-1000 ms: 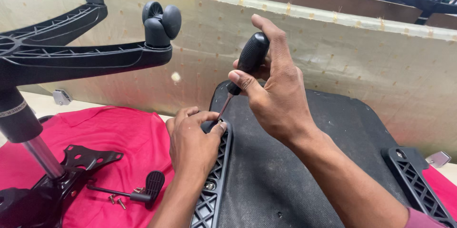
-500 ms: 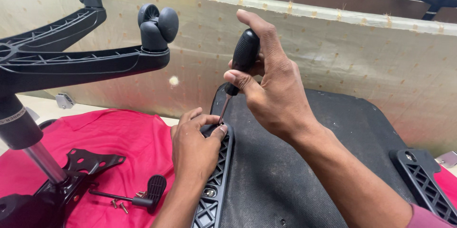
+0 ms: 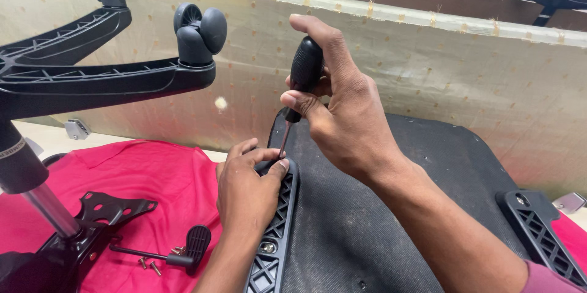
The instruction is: The person uses a screwdriver to tighten screws into the underside of an office chair seat, securing two black plastic mounting brackets. The person works methodically on each screw hole along the brackets while the chair remains upside down on a red cloth.
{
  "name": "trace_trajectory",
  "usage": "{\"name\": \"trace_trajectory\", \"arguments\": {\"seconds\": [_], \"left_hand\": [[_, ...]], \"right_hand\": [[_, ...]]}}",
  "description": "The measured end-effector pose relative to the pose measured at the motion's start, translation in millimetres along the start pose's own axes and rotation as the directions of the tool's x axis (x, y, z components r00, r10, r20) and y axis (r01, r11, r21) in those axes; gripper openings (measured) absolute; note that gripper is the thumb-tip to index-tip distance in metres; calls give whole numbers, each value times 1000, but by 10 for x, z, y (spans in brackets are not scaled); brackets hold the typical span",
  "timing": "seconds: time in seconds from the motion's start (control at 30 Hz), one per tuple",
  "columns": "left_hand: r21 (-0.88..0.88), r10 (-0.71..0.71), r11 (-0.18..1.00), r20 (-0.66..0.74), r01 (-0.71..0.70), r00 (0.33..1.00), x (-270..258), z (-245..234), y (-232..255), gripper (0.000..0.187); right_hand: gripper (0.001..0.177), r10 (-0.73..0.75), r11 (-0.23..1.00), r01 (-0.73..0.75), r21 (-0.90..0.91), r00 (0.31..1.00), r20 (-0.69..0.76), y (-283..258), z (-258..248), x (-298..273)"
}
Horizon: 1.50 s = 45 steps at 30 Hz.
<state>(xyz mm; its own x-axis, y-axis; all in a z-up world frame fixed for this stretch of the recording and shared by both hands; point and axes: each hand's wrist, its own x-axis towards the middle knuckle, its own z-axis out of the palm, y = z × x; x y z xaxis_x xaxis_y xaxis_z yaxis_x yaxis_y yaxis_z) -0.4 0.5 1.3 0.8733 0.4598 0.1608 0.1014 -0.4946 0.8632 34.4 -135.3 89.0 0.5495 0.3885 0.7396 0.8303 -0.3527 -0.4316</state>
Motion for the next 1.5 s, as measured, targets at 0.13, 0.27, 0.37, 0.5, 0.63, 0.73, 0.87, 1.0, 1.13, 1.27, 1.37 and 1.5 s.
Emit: {"name": "trace_trajectory", "arguments": {"seconds": [0.13, 0.27, 0.37, 0.5, 0.63, 0.73, 0.87, 1.0, 1.13, 1.27, 1.37, 1.5], "left_hand": [[17, -10, 1000, 1, 10, 1000, -14, -5, -2, 29], [12, 31, 999, -34, -30, 999, -23, 9, -14, 28], [46, 28, 999, -76, -25, 997, -31, 25, -38, 31], [64, -151, 986, -71, 155, 986, -15, 80, -122, 51], [33, -224, 974, -32, 225, 974, 34, 134, -273, 59], [-31, -274, 959, 136, 280, 952, 117, 170, -378, 66], [-298, -286, 874, 323, 384, 902, 226, 198, -397, 65], [-444, -311, 665, 567, 601, 763, 236, 162, -424, 56], [-502, -218, 530, 699, 684, 681, 288, 110, -365, 46], [-528, -233, 508, 676, 680, 699, 281, 60, -284, 37], [-549, -253, 512, 639, 661, 727, 253, 18, -230, 34], [-611, -219, 506, 591, 609, 776, 221, 12, -218, 34]], "right_hand": [[71, -21, 1000, 21, 0, 999, 35, -58, 3, 26], [67, 14, 998, -20, 54, 995, 101, -104, -13, 53], [64, 6, 995, -21, 96, 988, 156, -100, -57, 114], [56, -75, 977, 30, 213, 976, 206, -40, -163, 211], [53, -29, 972, -20, 235, 979, 203, -13, -208, 304], [53, 62, 987, -83, 135, 986, 153, -30, -136, 323], [47, 5, 994, -3, 108, 1000, -18, -50, 31, 361], [38, 28, 997, -25, 76, 999, -45, 80, 51, 306], [36, -76, 995, 78, 58, 996, -40, 68, 46, 275], [39, -17, 1000, 18, 14, 998, -59, -54, 23, 224], [41, -76, 994, 68, -85, 993, -90, -130, -32, 193], [38, -59, 995, 54, -86, 996, -61, -222, -72, 217]]}}
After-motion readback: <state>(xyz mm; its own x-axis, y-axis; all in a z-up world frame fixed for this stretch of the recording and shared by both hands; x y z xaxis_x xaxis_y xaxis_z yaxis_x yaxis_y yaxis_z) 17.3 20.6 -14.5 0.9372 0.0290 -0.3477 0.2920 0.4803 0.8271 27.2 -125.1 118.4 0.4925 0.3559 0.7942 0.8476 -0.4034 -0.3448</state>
